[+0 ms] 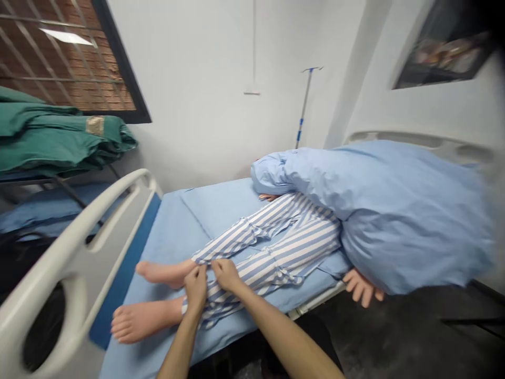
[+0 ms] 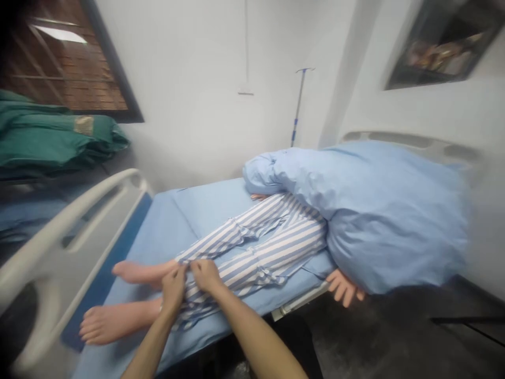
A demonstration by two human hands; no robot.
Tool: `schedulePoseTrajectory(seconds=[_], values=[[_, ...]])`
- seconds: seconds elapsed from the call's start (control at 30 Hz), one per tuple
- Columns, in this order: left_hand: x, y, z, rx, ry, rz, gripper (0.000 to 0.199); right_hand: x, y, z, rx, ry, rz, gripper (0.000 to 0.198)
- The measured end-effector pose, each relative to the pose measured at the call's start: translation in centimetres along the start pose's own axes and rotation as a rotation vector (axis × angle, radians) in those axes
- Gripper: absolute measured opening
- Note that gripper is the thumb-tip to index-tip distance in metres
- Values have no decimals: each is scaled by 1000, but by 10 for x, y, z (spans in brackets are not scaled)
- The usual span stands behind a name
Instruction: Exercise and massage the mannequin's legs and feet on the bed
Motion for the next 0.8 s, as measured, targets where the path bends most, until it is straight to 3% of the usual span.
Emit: schedulePoseTrajectory(seconds=[0.07,0.17,0.37,0.5,0.7,0.8], values=[[10,1,-8,52,131,24,27,-5,-3,0,27,-190,4,40],[25,4,-10,31,121,-1,26,-24,-5,-3,65,-347,14,41],[44,6,-16,-35,108,-36,25,-61,4,-19,-5,-251,46,40],[65,17,-32,1,149,87,27,-77,7,-19,5,-289,72,39],[91,28,-51,-34,201,-13,32,-126,6,-45,36,-218,-54,39],[116,30,-67,-30,276,61,32,-146,13,-59,66,-223,-55,39]])
Point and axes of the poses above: each hand's wrist, its own y-axis away from the middle knuckle, its own x-axis out of the palm, z = x × y, the point moved 1 cm from there along -y, towards the middle knuckle
